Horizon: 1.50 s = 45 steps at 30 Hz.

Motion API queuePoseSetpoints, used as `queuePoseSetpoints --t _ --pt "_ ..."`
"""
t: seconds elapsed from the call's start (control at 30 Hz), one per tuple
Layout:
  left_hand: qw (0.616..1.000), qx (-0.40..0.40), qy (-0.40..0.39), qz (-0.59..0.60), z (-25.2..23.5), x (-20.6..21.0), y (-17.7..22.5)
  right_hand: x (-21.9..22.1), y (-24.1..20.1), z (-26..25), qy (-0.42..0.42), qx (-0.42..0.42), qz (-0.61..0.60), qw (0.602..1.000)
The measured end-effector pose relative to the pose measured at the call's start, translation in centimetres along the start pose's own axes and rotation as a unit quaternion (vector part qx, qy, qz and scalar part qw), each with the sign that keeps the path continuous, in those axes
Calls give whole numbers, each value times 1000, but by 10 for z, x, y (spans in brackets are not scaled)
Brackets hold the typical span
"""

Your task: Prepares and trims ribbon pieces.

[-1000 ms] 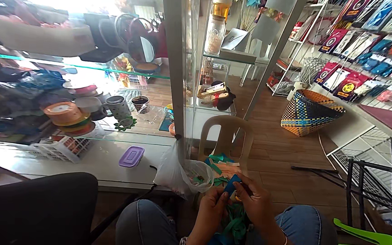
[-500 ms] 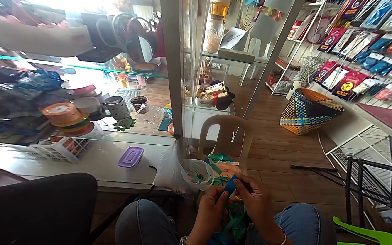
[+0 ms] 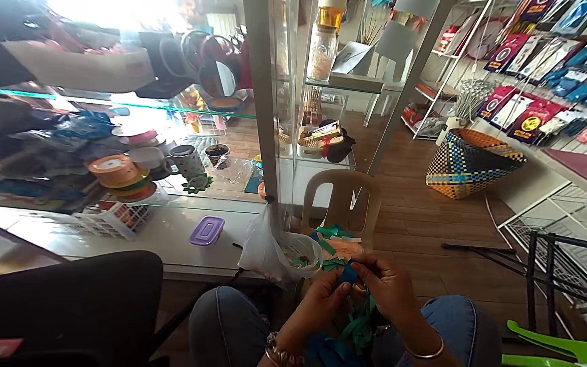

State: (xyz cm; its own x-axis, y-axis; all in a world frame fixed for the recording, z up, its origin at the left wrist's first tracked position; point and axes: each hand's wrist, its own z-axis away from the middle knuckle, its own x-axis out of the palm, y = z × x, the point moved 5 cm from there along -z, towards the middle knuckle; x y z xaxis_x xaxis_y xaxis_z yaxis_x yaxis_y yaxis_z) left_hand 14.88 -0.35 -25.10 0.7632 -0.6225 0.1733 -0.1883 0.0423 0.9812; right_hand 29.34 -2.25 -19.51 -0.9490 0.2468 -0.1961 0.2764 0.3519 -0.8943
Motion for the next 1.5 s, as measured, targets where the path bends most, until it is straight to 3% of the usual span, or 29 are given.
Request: queuePoseSetpoints --t 0.17,0.33,0.4,0.63,0.83,1.0,1.1,1.17,1.27,1.3,1.33,1.37,1.4,1.43,1.47,1.5 --pt "999 30 -20 -29 1 16 25 -15 -23 4 1 -45 13 999" --pt "997 54 11 -59 2 34 48 -28 -34 11 -17 40 -198 979" --pt "995 64 15 -71 2 40 55 -28 -36 17 -28 79 -231 969" --pt "994 49 -13 -100 4 47 66 -41 -44 6 3 85 -206 975" --pt "992 -42 -57 -102 4 15 31 -109 -43 -60 80 154 -229 958" --pt "979 -121 -112 -119 2 -8 -29 -156 -24 -106 138 155 -169 963" --pt "952 -202 -135 -186 2 -28 -73 -175 -28 -126 166 143 -159 963" --pt "903 -259 -127 -320 6 -42 -90 -174 -39 -128 157 120 -148 969" --pt "790 -357 -27 -497 17 -50 -73 -146 -61 -107 76 60 -86 992" --pt "781 -359 4 -510 21 -45 -55 -132 -68 -94 32 24 -61 997" --pt "805 -336 17 -488 25 -35 -36 -118 -74 -77 -21 -18 -30 999" --pt "862 -288 14 -417 31 -20 -17 -102 -77 -63 -63 -65 -8 996" --pt "928 -234 -5 -289 37 -2 -1 -84 -77 -50 -103 -103 -3 989" --pt "971 -204 -33 -119 42 19 11 -66 -77 -35 -146 -139 -6 979" --pt "977 -201 -51 55 44 38 22 -49 -76 -19 -186 -174 -14 967" --pt "958 -206 -61 188 45 51 32 -34 -75 -1 -220 -208 -19 953"
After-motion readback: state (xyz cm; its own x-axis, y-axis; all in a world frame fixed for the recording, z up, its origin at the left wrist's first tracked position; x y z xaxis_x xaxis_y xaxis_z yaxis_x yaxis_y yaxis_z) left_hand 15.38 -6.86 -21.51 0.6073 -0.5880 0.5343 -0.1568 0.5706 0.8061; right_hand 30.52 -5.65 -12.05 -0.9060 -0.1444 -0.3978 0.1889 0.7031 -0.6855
